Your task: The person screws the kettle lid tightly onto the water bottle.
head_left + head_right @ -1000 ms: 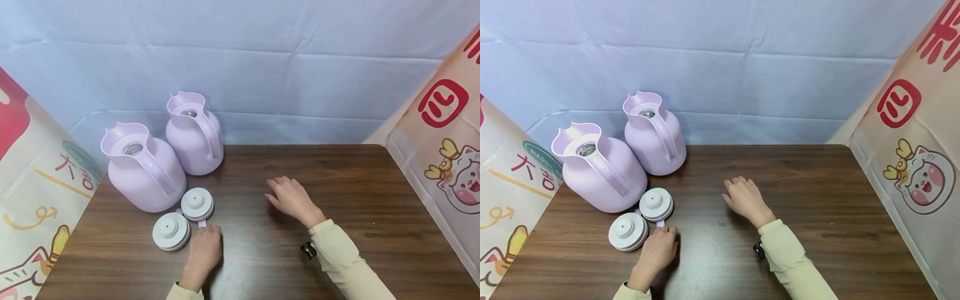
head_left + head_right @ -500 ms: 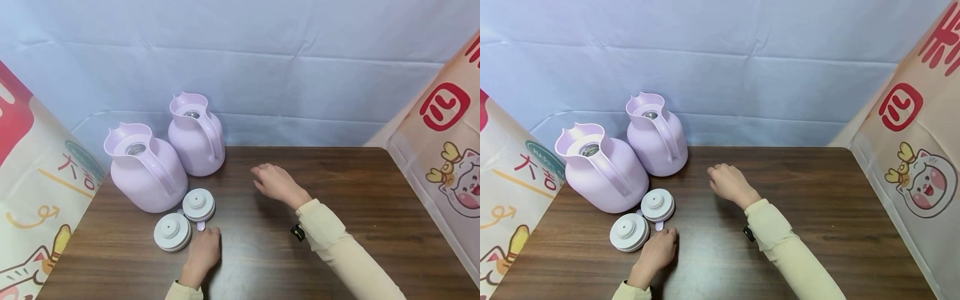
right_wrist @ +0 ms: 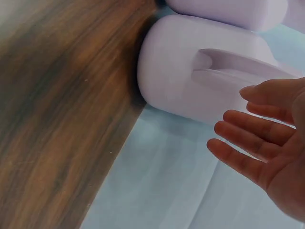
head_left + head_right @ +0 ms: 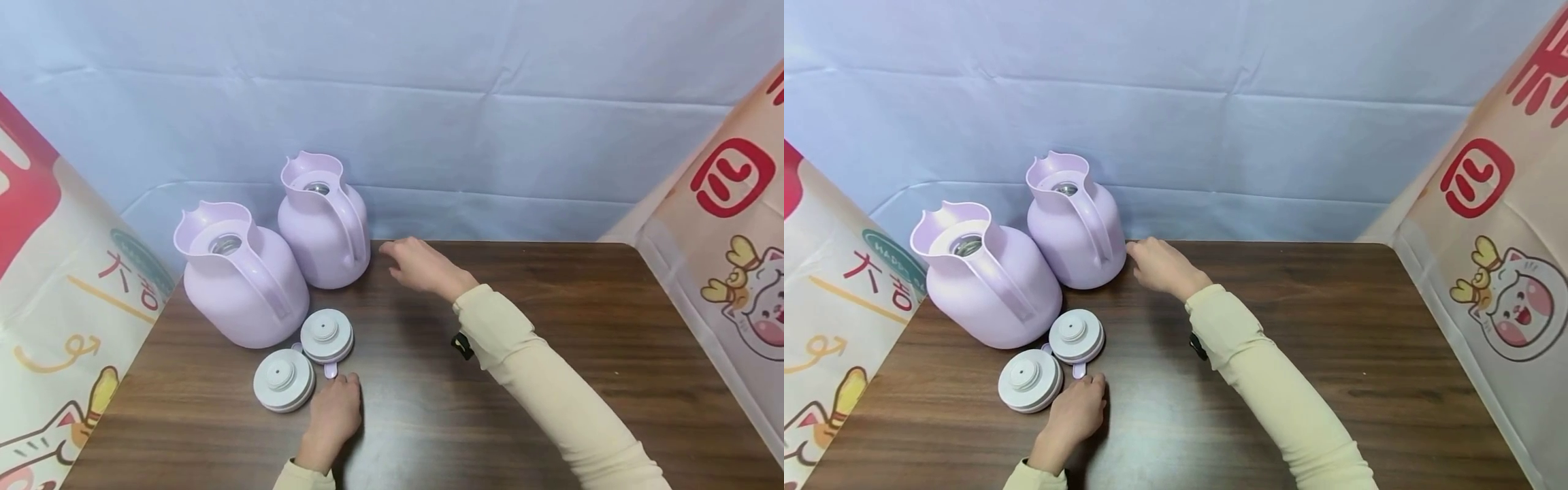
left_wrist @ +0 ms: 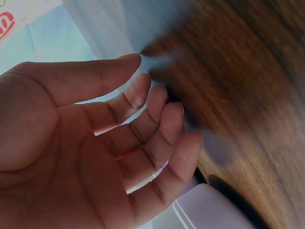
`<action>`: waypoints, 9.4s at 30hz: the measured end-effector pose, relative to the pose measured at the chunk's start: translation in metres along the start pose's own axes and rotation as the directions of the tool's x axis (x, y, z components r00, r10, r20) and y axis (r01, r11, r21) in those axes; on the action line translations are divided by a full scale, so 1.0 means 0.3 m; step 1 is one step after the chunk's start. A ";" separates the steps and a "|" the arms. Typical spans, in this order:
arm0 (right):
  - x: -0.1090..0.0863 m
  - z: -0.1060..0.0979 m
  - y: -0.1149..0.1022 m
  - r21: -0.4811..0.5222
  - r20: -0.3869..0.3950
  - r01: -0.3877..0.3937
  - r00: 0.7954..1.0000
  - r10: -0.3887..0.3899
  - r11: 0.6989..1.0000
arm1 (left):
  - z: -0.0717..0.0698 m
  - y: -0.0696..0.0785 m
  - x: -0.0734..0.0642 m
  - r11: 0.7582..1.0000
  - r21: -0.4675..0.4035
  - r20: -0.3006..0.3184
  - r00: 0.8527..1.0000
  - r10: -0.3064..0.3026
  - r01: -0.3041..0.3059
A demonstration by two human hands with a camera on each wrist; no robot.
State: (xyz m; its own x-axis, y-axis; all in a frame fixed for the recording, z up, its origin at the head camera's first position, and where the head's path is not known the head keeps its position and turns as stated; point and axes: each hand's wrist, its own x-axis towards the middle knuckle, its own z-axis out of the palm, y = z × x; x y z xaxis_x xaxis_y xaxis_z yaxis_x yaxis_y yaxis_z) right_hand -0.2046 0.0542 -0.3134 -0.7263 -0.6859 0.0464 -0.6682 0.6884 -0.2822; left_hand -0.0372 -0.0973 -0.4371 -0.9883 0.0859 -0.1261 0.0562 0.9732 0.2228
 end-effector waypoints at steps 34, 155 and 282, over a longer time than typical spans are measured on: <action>0.176 -0.005 -0.037 0.268 -0.029 -0.141 0.988 0.154 0.953 | 0.001 0.000 0.000 1.000 -0.007 0.012 1.000 -0.020 0.020; -0.589 -0.038 -0.002 0.259 -0.389 -0.433 0.772 0.503 0.864 | 0.001 0.013 0.006 0.999 -0.012 -0.026 0.999 0.031 -0.031; -0.578 0.010 0.135 0.375 -0.173 -0.285 0.913 0.369 0.882 | -0.332 -0.030 0.246 0.993 -0.118 0.079 0.997 0.020 -0.010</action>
State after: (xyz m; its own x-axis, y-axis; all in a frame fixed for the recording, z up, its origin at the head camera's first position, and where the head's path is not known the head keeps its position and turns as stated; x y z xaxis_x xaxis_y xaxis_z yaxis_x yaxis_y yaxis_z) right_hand -0.1052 0.2003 -0.3358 -0.9376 -0.3319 0.1037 -0.3216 0.7145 -0.6213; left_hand -0.1248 -0.1209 -0.3522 -0.9726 0.1219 -0.1979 0.0494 0.9403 0.3367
